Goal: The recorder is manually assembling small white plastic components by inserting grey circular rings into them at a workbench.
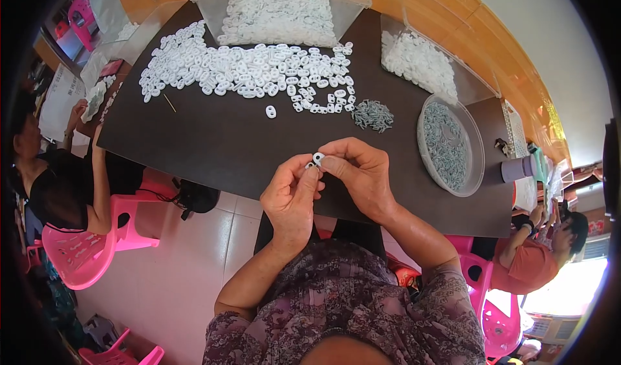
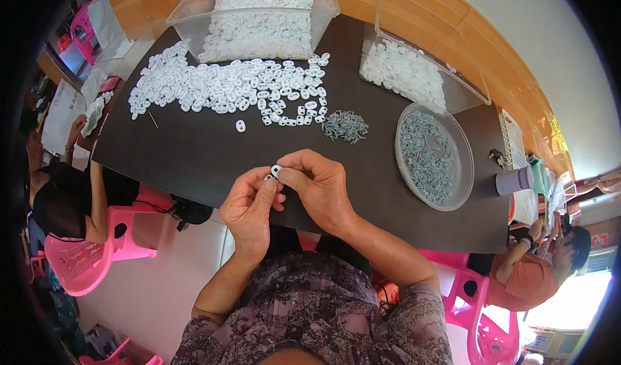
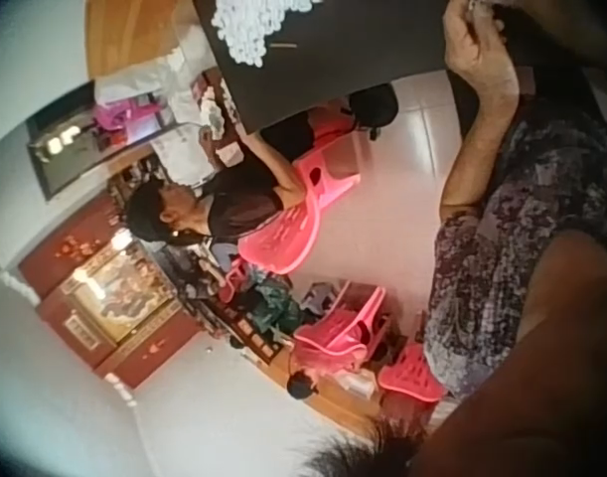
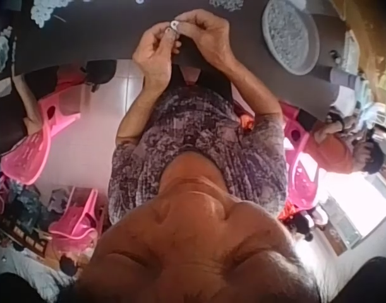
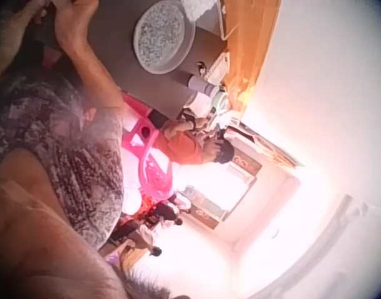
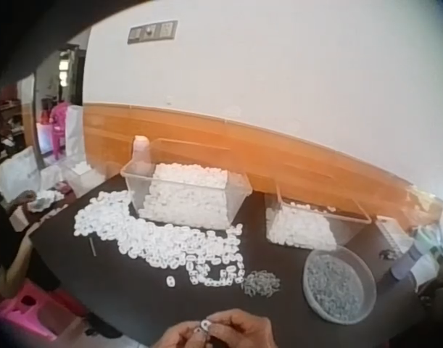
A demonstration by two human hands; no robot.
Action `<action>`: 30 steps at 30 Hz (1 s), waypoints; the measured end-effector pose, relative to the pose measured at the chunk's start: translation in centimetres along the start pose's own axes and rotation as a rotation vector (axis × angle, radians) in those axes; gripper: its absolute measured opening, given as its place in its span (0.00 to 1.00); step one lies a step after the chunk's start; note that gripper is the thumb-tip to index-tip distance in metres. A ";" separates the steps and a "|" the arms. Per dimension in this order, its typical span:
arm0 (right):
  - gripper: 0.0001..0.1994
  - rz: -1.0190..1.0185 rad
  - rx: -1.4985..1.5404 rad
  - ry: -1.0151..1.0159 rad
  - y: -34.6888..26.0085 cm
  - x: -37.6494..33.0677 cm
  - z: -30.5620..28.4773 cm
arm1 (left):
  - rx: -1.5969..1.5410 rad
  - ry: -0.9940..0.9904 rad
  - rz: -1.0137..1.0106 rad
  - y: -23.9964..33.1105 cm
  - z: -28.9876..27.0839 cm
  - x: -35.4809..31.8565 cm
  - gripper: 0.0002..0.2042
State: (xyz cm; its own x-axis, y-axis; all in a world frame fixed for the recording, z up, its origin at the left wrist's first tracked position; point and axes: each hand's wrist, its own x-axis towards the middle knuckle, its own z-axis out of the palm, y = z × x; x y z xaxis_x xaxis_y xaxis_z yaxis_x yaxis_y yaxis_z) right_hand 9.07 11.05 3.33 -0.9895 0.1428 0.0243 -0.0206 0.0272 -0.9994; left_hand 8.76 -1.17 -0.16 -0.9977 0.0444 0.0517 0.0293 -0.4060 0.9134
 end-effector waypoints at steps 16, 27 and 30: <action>0.08 -0.152 -0.146 -0.005 1.4 -0.3 -0.1 | -0.094 -0.012 0.018 -0.2 0.2 -0.1 0.12; 0.07 -0.073 0.022 -0.017 0.9 -0.7 0.0 | -0.139 -0.017 -0.019 0.1 0.1 -0.4 0.12; 0.08 -0.092 -0.036 -0.032 1.0 -0.7 -0.1 | -0.137 0.003 0.012 -0.2 0.1 -0.6 0.12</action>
State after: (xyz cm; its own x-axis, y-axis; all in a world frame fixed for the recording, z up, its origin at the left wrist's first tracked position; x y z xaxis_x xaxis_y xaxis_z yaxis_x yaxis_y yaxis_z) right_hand 9.75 11.04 2.29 -0.9877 0.1066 0.1147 -0.1072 0.0743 -0.9915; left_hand 9.36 -1.05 -0.34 -0.9975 0.0359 0.0611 0.0330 -0.5273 0.8490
